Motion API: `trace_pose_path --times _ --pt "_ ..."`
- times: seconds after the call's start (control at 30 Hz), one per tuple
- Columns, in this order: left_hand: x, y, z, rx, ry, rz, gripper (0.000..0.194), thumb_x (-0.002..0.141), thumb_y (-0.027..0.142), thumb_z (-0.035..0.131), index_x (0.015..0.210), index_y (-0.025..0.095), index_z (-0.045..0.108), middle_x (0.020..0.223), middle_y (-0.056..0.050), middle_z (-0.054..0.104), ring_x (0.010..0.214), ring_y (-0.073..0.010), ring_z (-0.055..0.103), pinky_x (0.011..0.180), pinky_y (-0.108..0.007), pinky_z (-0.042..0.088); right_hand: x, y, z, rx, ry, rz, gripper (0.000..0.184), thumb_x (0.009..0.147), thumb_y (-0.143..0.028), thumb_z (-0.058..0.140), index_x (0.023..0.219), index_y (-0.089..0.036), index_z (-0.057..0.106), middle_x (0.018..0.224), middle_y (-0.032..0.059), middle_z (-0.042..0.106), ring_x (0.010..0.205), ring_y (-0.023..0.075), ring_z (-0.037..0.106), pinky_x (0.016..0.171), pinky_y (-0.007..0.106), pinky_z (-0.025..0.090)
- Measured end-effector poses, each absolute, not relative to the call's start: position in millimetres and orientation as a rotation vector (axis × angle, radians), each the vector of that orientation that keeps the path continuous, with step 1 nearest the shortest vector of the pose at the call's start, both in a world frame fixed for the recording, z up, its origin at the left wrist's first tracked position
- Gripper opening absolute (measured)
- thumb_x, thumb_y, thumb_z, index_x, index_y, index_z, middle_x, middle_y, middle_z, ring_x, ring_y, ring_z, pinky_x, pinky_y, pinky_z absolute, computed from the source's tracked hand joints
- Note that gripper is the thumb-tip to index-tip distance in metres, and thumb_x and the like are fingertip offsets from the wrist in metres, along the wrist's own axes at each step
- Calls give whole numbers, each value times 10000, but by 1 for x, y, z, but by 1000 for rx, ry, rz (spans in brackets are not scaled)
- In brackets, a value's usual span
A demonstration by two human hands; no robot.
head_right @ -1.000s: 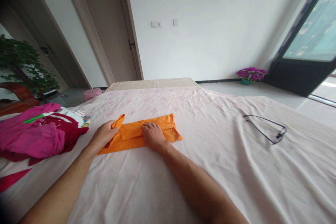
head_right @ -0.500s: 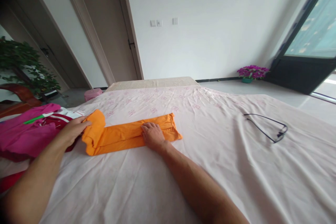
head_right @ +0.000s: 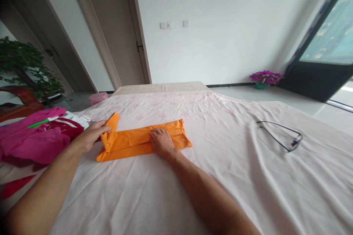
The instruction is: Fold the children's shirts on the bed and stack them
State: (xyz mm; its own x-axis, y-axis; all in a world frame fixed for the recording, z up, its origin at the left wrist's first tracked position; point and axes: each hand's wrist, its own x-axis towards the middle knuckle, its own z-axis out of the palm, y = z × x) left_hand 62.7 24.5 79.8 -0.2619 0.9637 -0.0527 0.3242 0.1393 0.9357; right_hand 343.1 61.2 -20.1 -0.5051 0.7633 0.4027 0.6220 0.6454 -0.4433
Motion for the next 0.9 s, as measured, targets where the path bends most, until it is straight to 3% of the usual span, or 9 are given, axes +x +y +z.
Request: trace_pose_path --times 0.23,0.5,0.63,0.73,0.8,0.9 --pt "122 49 47 1420 1524 1010 187 606 286 592 762 191 551 620 42 580 539 -129 562 497 -219 396 346 71 -29 -1066 -2110 402 422 872 -85 448 1231 -150 659 1253 101 668 1170 190 582 1057 323 423" --pt "145 59 10 1424 1582 1023 141 638 221 614 770 204 566 579 37 571 554 -149 589 524 -232 407 346 70 -27 -1069 -2105 427 425 854 -72 447 1198 -170 678 1228 97 679 1162 203 590 1045 348 435" --pt "149 56 6 1447 1541 1020 231 688 275 648 894 175 626 744 -12 670 688 -168 652 617 -246 473 347 69 -25 -1082 -2084 436 411 878 -90 454 1231 -147 656 1229 117 673 1156 206 594 1042 346 439" --pt "143 53 12 1458 1469 968 424 739 407 659 1081 155 642 915 -65 719 791 -197 689 695 -288 521 347 68 -22 -1073 -2076 430 381 911 -116 453 1238 -146 647 1225 115 673 1140 202 603 1031 344 447" --pt "133 53 15 1496 1475 943 501 793 507 599 1144 151 637 982 -102 730 860 -231 704 745 -333 544 347 66 -19 -1065 -2083 419 363 947 -147 435 1246 -155 641 1224 115 671 1141 199 604 1030 351 448" --pt "113 53 10 1758 1627 951 487 879 522 469 1170 178 654 1170 -123 710 1116 -252 655 986 -376 488 348 60 -12 -1030 -2148 358 393 991 -214 406 1338 -166 583 1331 128 618 1238 210 552 1082 384 410"
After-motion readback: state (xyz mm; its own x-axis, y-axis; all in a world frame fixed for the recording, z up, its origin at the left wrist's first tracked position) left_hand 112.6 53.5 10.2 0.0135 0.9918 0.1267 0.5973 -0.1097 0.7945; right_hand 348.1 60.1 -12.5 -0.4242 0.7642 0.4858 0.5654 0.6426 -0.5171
